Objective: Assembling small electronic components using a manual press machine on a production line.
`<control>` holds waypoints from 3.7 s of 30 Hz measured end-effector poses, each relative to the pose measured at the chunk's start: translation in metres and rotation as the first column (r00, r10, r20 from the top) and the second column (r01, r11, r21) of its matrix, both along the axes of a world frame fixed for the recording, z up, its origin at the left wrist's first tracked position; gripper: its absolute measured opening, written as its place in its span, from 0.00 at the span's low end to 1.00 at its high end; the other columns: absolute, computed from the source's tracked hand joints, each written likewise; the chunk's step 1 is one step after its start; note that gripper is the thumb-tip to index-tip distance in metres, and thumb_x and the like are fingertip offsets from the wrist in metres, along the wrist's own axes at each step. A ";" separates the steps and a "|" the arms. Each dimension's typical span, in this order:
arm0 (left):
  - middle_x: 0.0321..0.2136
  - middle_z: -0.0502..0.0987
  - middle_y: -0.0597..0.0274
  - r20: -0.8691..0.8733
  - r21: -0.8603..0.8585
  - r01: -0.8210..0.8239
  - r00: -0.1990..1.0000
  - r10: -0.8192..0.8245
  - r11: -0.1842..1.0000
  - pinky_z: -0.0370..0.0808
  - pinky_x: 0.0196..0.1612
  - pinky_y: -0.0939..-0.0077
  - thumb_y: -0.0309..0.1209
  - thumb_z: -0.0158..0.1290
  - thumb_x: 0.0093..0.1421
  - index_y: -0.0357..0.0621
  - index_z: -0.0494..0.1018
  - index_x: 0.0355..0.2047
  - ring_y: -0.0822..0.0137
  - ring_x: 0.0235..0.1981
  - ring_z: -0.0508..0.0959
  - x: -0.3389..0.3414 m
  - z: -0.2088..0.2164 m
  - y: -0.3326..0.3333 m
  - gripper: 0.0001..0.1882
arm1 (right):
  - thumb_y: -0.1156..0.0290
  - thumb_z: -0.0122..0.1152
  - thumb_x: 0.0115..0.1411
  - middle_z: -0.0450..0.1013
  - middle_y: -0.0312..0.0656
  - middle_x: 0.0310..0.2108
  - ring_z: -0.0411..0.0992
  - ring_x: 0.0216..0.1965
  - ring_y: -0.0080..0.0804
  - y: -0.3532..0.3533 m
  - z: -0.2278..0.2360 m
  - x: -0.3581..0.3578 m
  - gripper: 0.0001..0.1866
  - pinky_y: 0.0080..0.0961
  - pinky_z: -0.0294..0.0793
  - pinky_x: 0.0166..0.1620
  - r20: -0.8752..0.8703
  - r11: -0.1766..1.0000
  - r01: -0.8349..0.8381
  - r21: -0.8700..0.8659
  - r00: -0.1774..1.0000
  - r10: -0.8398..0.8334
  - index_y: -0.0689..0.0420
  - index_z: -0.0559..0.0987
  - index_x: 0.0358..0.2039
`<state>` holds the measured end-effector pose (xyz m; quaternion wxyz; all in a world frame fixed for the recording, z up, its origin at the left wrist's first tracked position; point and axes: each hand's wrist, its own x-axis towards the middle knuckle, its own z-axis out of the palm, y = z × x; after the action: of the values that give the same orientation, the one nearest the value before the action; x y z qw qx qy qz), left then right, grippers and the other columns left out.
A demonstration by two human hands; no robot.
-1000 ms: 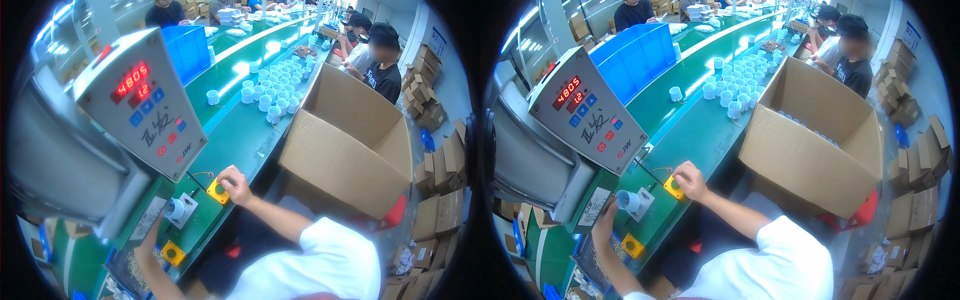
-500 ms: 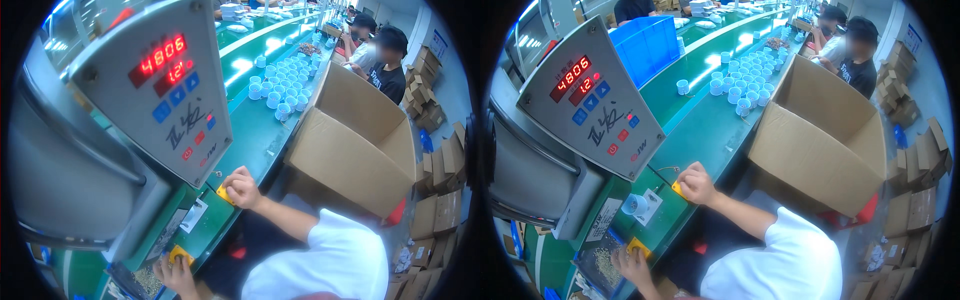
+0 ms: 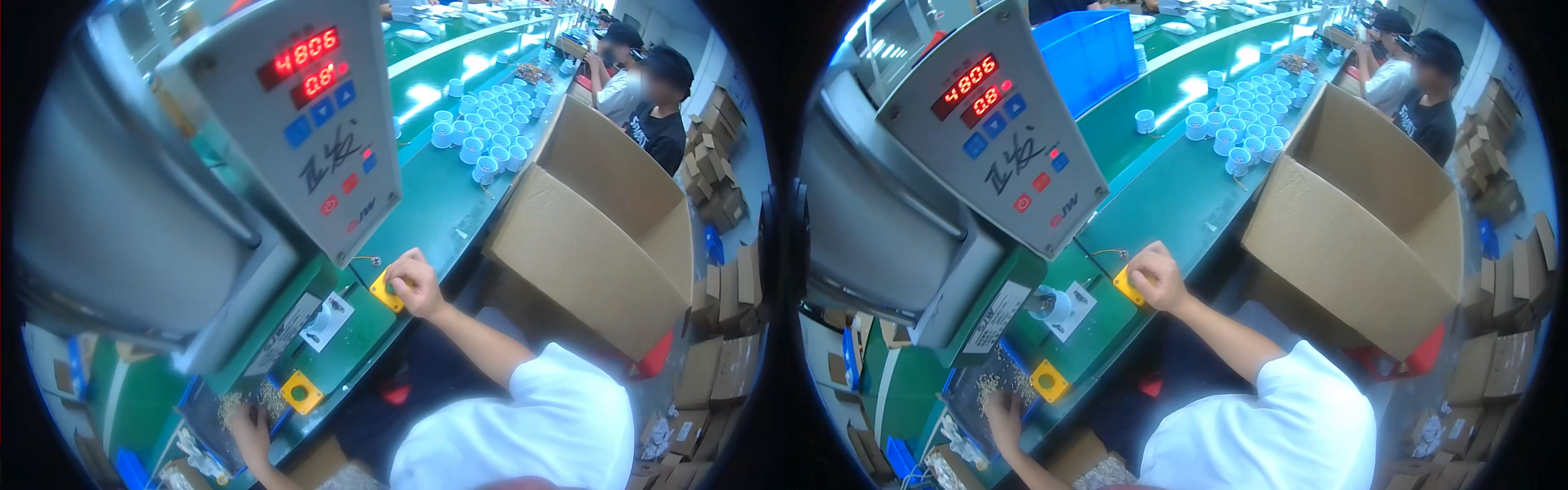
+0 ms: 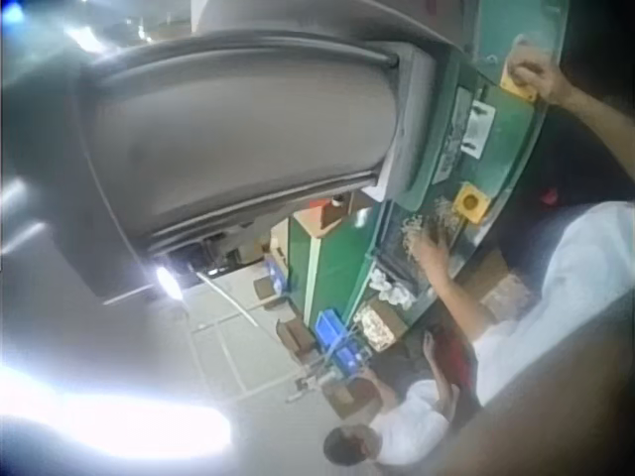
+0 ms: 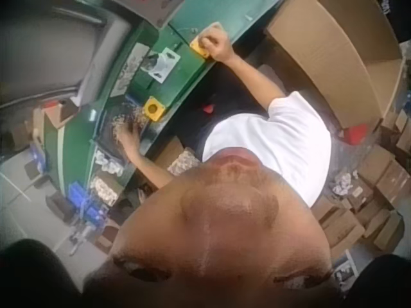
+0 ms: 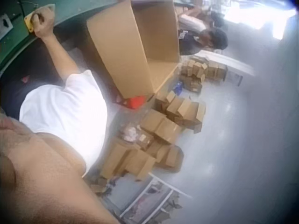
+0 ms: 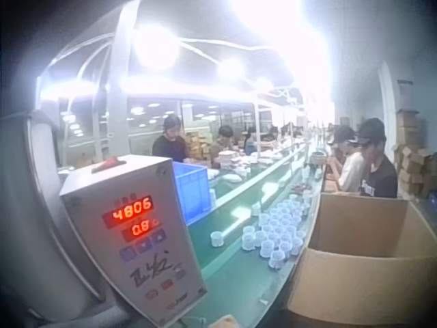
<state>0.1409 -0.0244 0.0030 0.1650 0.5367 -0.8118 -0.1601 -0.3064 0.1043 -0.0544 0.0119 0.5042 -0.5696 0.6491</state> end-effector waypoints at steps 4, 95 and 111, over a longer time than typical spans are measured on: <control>0.29 0.79 0.49 -0.048 0.049 -0.017 0.999 0.019 0.999 0.76 0.42 0.60 0.24 0.61 0.61 0.35 0.80 0.39 0.51 0.34 0.80 0.012 -0.012 -0.001 0.07 | 0.73 0.59 0.58 0.81 0.40 0.32 0.71 0.39 0.39 -0.001 0.002 0.004 0.05 0.33 0.70 0.49 0.032 1.000 -0.001 0.016 0.999 0.001 0.58 0.80 0.28; 0.32 0.86 0.53 -0.254 -0.105 -0.150 0.960 0.119 0.983 0.79 0.39 0.73 0.25 0.67 0.58 0.36 0.85 0.38 0.63 0.32 0.85 -0.001 -0.025 0.001 0.08 | 0.73 0.81 0.47 0.76 0.47 0.49 0.72 0.51 0.46 -0.037 0.086 0.110 0.30 0.39 0.76 0.52 -0.205 0.996 0.032 0.086 0.979 -0.014 0.62 0.75 0.49; 0.37 0.85 0.62 -0.361 -0.607 0.051 0.871 -0.332 0.793 0.82 0.45 0.63 0.24 0.63 0.49 0.44 0.83 0.30 0.57 0.42 0.84 -0.074 -0.036 0.070 0.07 | 0.69 0.61 0.70 0.79 0.48 0.38 0.78 0.39 0.43 0.000 -0.028 -0.021 0.10 0.38 0.79 0.44 -0.286 0.984 0.172 0.042 0.946 -0.153 0.64 0.82 0.40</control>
<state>0.0665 0.0452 -0.0330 0.4858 0.3209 -0.8120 -0.0412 -0.3271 0.1041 -0.0828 0.1296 0.5430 -0.6227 0.5483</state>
